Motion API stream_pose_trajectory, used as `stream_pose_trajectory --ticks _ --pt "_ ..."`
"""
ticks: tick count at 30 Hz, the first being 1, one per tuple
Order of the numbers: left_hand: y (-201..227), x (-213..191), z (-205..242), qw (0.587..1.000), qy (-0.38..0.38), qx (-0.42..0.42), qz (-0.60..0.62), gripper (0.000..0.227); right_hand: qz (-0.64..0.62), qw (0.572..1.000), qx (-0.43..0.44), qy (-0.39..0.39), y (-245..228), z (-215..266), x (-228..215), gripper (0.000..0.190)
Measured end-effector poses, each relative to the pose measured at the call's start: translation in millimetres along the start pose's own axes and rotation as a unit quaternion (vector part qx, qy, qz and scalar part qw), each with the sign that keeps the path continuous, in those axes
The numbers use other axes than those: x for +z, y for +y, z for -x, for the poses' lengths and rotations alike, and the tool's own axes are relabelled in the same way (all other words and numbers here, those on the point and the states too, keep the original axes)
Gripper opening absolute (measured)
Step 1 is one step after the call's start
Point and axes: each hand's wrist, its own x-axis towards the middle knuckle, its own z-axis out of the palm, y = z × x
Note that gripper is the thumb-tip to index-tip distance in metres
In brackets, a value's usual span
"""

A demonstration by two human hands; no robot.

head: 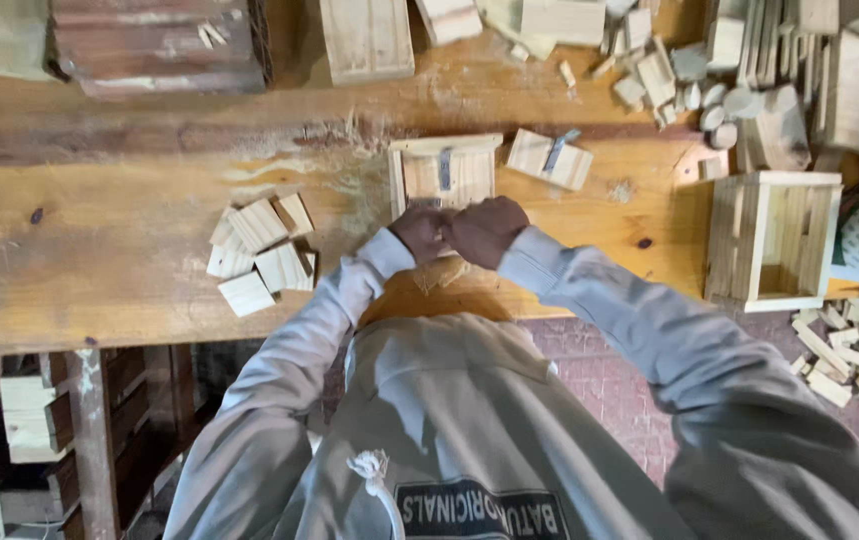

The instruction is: The person assembles a small wooden box by attaching metal hinges to the lid and base using a screwdriver. They align the hinge, insert screws, and tighten them one by one, repeating the process for multiple screws on both sides of the hinge.

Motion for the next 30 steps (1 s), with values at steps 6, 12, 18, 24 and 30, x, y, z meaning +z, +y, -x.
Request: stream_pose_trajectory --ticks 6,12,18,24,30 --pt "-23 22 -13 0.994 0.103 0.012 -0.028 0.037 -0.045 0.994 0.094 -0.035 8 -14 24 0.05" --pt "-45 18 -12 0.997 -0.003 0.073 -0.018 0.024 0.095 0.989 -0.074 0.086 8 -1 41 0.024" --pt "17 -31 -4 0.987 0.011 0.051 -0.154 0.024 0.008 1.0 0.003 -0.021 15 -19 35 0.029" --pt "42 -130 6 0.956 0.274 -0.098 0.041 0.027 -0.058 0.989 0.108 -0.078 22 -11 35 0.026" --pt "-72 -102 -31 0.933 0.233 -0.194 0.197 0.067 -0.006 0.996 0.082 -0.027 11 0 43 0.029"
